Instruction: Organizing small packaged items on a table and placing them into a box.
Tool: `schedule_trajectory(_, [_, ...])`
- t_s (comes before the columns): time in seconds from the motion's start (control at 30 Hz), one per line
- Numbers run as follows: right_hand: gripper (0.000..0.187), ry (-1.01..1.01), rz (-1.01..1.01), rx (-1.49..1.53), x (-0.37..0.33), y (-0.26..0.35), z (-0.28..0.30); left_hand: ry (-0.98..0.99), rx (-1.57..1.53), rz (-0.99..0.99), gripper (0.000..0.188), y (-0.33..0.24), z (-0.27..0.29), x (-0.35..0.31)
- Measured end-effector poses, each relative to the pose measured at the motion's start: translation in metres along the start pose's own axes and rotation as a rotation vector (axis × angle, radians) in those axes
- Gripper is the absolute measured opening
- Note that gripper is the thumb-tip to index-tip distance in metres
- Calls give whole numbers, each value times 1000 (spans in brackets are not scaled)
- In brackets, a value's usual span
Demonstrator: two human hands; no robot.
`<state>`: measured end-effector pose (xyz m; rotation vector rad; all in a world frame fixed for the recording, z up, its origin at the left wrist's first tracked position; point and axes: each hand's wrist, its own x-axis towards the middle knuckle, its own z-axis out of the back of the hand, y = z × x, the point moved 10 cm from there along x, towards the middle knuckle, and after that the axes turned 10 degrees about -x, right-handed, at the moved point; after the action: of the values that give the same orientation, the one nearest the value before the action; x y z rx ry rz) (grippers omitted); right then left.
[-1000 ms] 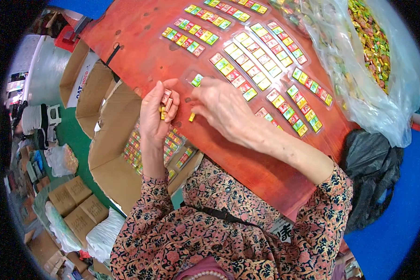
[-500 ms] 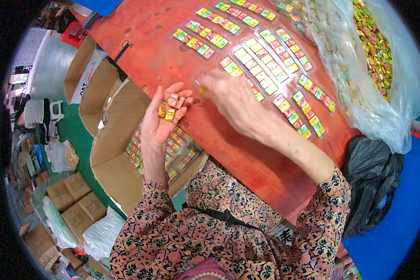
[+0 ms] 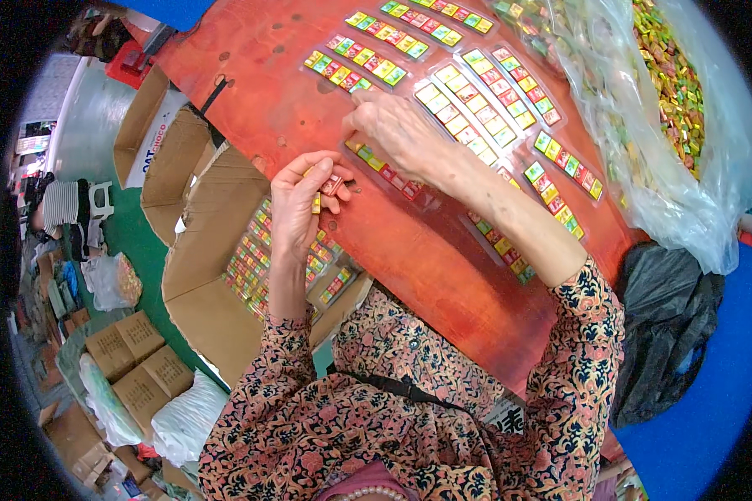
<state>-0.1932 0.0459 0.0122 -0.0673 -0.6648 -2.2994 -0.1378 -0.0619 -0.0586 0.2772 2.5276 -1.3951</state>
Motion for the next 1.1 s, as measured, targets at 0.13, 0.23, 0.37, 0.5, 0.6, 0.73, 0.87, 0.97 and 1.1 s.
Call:
schedule_trajectory(0.13, [10, -41, 38, 9, -1, -4, -1, -2, 16, 4, 19, 1, -1, 2])
schedule_trajectory(0.23, [10, -169, 119, -21, -3, 8, 11, -8, 27, -5, 20, -1, 0, 2])
schedule_trajectory(0.37, [10, -54, -17, -89, -4, 8, 16, 5, -86, 41, 29, -1, -1, 1])
schedule_trajectory(0.5, [10, -120, -65, 97, -17, 16, 36, -11, -309, 202, 42, 4, -7, -8])
schedule_trajectory(0.6, [15, -103, -37, 210, -27, 45, 35, 99, -480, 234, 44, 12, -10, -16])
schedule_trajectory(0.73, [26, -175, -79, -65, -54, 74, 21, 230, -614, 370, 42, 22, -34, -40])
schedule_trajectory(0.87, [24, -245, -99, -137, -88, 99, 19, 196, -668, 456, 36, 44, -25, -70])
schedule_trajectory(0.97, [22, -223, -114, -51, -102, 105, 17, 3, -672, 532, 32, 65, -7, -88])
schedule_trajectory(1.1, [20, -185, -245, 164, -110, 91, 20, 45, -595, 553, 28, 63, -29, -94])
